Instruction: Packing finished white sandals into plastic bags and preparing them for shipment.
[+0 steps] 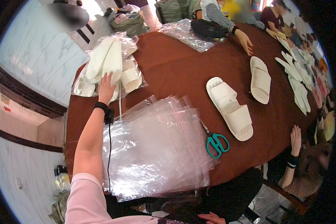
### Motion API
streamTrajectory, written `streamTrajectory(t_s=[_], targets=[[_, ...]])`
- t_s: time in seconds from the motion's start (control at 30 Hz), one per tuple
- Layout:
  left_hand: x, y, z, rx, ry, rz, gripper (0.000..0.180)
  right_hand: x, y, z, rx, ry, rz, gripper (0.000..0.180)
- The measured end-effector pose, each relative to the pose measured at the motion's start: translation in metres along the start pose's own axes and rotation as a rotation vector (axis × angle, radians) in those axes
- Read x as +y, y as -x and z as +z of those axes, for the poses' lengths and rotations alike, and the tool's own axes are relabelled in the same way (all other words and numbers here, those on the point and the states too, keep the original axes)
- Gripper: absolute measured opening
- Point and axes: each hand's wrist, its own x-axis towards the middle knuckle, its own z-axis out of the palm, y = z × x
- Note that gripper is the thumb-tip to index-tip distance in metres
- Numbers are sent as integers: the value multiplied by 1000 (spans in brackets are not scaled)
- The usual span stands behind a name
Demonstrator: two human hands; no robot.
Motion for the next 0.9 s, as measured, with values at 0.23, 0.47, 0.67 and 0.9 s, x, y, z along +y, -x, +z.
streamTrajectory(t_s=[0.23, 0.47, 0.67, 0.9], targets=[[24, -25, -19, 77, -189, -50, 26, -2, -3, -4, 12, -58, 64, 31], [42, -61, -115, 645, 262, 44, 11, 4, 1, -3, 30, -1, -25, 29], [76, -62, -199, 547, 875, -30, 12, 7, 11, 0, 22, -2, -57, 27], [142, 3, -269, 402, 1239, 20, 18, 17, 19, 4, 30, -39, -32, 29]])
